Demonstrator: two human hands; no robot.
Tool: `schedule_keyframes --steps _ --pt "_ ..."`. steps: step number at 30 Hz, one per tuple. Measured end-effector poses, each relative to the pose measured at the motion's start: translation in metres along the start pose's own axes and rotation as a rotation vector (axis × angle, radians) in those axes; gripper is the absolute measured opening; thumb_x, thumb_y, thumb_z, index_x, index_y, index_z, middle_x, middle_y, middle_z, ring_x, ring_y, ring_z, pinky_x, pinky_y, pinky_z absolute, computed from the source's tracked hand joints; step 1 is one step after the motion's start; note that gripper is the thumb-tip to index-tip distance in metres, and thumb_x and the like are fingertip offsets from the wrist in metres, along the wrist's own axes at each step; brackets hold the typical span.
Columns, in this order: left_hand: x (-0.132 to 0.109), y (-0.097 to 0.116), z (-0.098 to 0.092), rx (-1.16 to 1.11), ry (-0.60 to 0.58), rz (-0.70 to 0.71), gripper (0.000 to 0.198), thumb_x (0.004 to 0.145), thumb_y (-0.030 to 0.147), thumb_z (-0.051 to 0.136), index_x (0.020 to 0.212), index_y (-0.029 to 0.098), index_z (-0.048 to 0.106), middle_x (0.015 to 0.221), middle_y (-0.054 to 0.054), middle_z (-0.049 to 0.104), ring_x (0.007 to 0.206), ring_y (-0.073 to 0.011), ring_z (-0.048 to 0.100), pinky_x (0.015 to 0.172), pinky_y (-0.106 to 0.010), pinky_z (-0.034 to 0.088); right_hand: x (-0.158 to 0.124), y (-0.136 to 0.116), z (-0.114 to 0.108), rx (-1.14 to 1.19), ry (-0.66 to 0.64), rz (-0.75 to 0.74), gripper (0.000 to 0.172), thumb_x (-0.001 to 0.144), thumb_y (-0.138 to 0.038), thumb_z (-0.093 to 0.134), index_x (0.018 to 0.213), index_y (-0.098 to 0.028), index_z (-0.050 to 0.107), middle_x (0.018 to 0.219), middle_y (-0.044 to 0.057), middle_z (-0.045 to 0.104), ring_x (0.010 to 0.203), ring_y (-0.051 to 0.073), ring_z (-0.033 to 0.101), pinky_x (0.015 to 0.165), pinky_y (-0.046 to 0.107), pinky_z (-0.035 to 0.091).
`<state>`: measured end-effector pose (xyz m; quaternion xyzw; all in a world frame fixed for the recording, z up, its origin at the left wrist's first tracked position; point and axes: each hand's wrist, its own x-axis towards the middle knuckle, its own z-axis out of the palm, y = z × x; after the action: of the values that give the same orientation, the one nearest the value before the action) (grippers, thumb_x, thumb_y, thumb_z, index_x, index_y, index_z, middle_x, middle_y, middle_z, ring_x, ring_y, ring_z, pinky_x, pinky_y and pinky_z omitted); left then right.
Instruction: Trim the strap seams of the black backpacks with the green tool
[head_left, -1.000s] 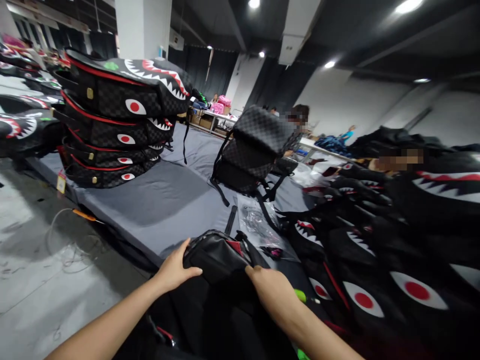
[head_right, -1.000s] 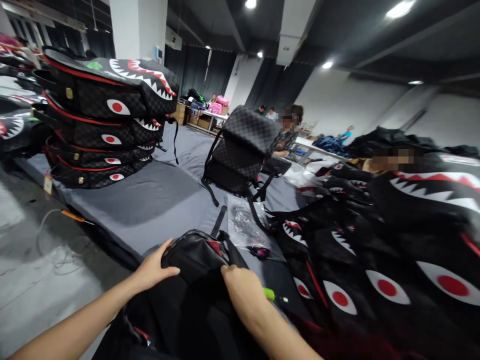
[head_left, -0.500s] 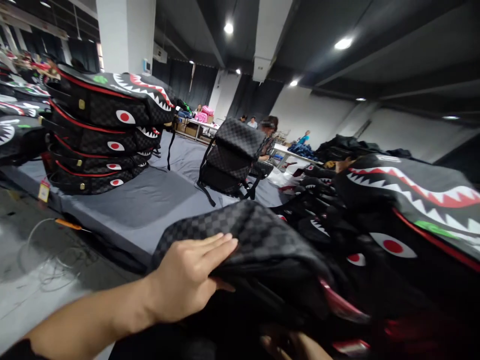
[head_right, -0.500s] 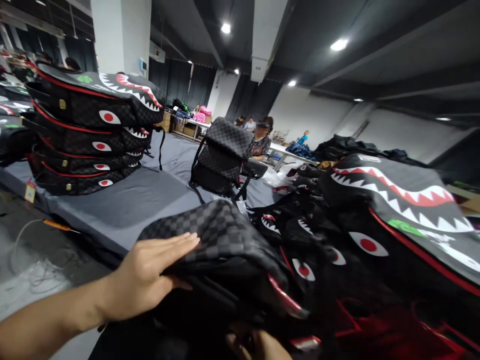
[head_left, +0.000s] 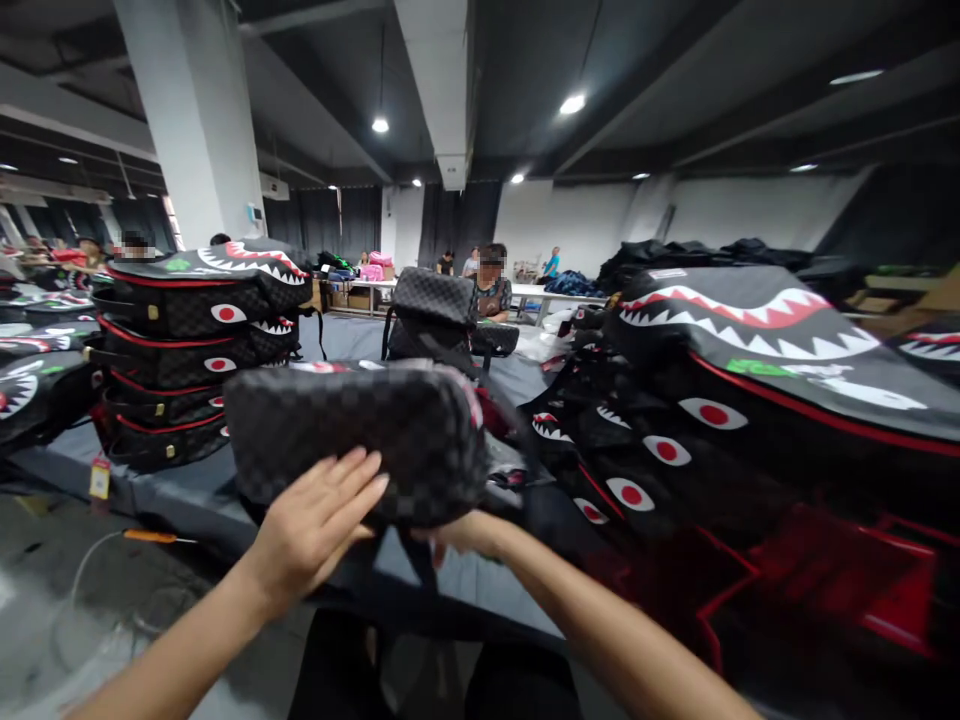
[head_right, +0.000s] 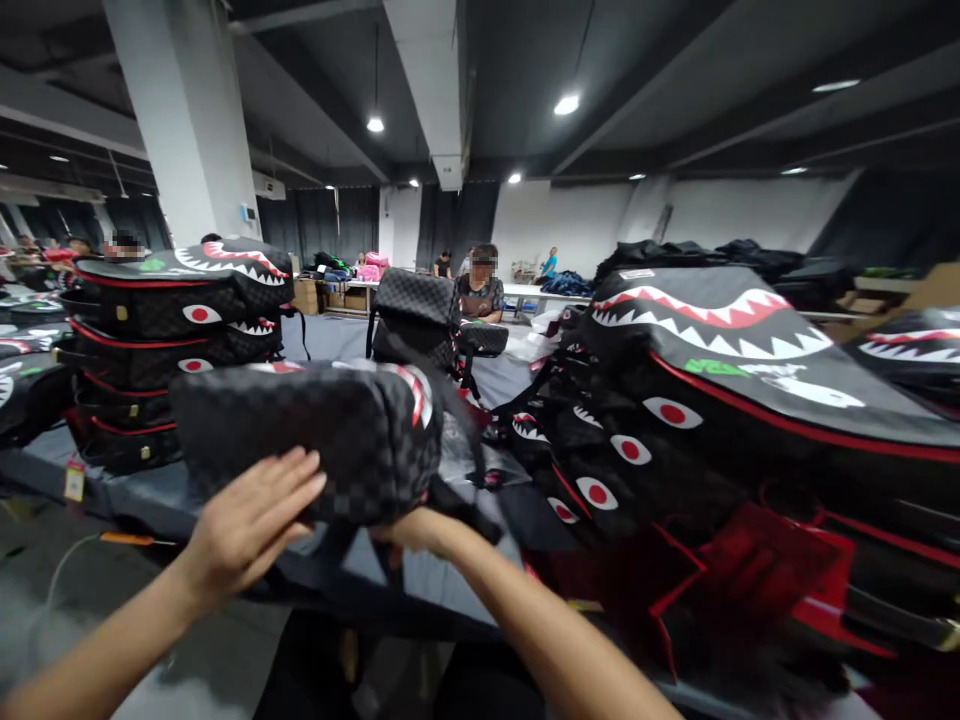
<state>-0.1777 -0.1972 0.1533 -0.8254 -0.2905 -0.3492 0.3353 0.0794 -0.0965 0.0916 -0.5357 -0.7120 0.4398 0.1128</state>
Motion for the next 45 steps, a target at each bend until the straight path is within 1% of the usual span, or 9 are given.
schedule_keyframes --steps 5,10,14,18,22,29,37,42,45 --pt "-0.109 -0.013 0.06 -0.163 -0.003 -0.757 0.045 0.096 0.039 0.055 0.139 0.026 0.052 0.144 -0.008 0.057 0.134 -0.0225 0.055 0.114 -0.039 0.046 0.006 0.059 0.012 0.129 -0.015 0.224 0.018 0.096 -0.031 0.057 0.1 -0.014 0.064 0.085 0.006 0.07 0.058 0.012 0.068 0.04 0.017 0.034" --pt "-0.144 -0.035 0.099 -0.192 -0.048 -1.33 0.086 0.089 0.062 0.05 0.154 0.01 0.03 0.159 -0.024 0.031 0.153 -0.0381 0.021 0.121 -0.06 0.026 0.032 0.07 0.024 0.311 0.124 0.209 0.054 0.102 -0.041 0.039 0.151 -0.019 0.031 0.129 0.018 0.063 0.071 0.011 0.073 0.039 0.013 0.029" --pt "-0.142 -0.02 0.111 -0.087 -0.13 -1.225 0.073 0.092 0.057 0.051 0.154 0.022 0.035 0.168 -0.014 0.003 0.155 -0.0392 0.004 0.12 -0.064 0.023 0.057 0.063 0.045 0.44 0.073 0.112 0.085 0.09 -0.064 0.054 0.159 -0.033 0.015 0.137 0.014 0.061 0.061 0.013 0.071 0.036 0.016 0.03" --pt "-0.137 -0.016 0.12 0.014 -0.172 -1.085 0.048 0.093 0.049 0.053 0.132 0.022 0.063 0.169 -0.009 0.004 0.154 -0.0432 -0.005 0.119 -0.068 0.019 0.09 0.056 0.05 0.421 0.107 0.091 0.088 0.087 -0.066 0.056 0.159 -0.033 0.018 0.141 0.012 0.059 0.057 0.012 0.068 0.036 0.018 0.034" --pt "-0.127 -0.053 0.153 0.044 -0.167 -1.05 0.045 0.092 0.045 0.058 0.125 0.016 0.066 0.166 -0.014 0.01 0.153 -0.0458 -0.002 0.12 -0.069 0.016 0.13 0.045 0.042 0.47 0.149 0.106 0.077 0.094 -0.057 0.051 0.159 -0.033 0.018 0.157 0.016 0.04 0.057 0.01 0.07 0.035 0.017 0.03" --pt "-0.105 -0.121 0.224 0.02 -0.204 -0.931 0.038 0.092 0.044 0.057 0.114 0.016 0.072 0.156 -0.015 0.032 0.152 -0.0452 0.006 0.122 -0.064 0.019 0.177 0.031 0.02 0.551 0.206 0.13 0.07 0.098 -0.055 0.045 0.159 -0.033 0.02 0.155 0.018 0.041 0.057 0.01 0.071 0.034 0.015 0.028" --pt "-0.126 -0.1 0.199 0.052 -0.246 -0.983 0.04 0.088 0.043 0.063 0.121 0.02 0.067 0.147 -0.011 0.047 0.152 -0.0436 0.006 0.124 -0.065 0.013 0.21 0.022 0.014 0.527 0.144 0.042 0.07 0.096 -0.056 0.049 0.158 -0.034 0.025 0.147 0.009 0.053 0.057 0.01 0.068 0.034 0.019 0.036" --pt "-0.113 -0.185 0.249 0.035 -0.282 -1.11 0.046 0.09 0.047 0.058 0.123 0.016 0.066 0.157 -0.012 0.034 0.152 -0.0444 -0.008 0.123 -0.067 0.01 0.263 -0.004 0.014 0.553 0.082 0.054 0.067 0.099 -0.044 0.048 0.159 -0.033 0.019 0.153 0.012 0.046 0.059 0.007 0.069 0.034 0.014 0.031" --pt "-0.096 -0.25 0.29 -0.06 -0.411 -1.15 0.052 0.089 0.049 0.059 0.128 0.015 0.065 0.162 -0.013 0.026 0.15 -0.0481 -0.015 0.121 -0.067 0.014 0.256 0.003 0.021 0.556 0.06 0.078 0.074 0.095 -0.038 0.057 0.159 -0.031 0.021 0.153 0.014 0.045 0.059 0.006 0.07 0.042 0.014 0.04"
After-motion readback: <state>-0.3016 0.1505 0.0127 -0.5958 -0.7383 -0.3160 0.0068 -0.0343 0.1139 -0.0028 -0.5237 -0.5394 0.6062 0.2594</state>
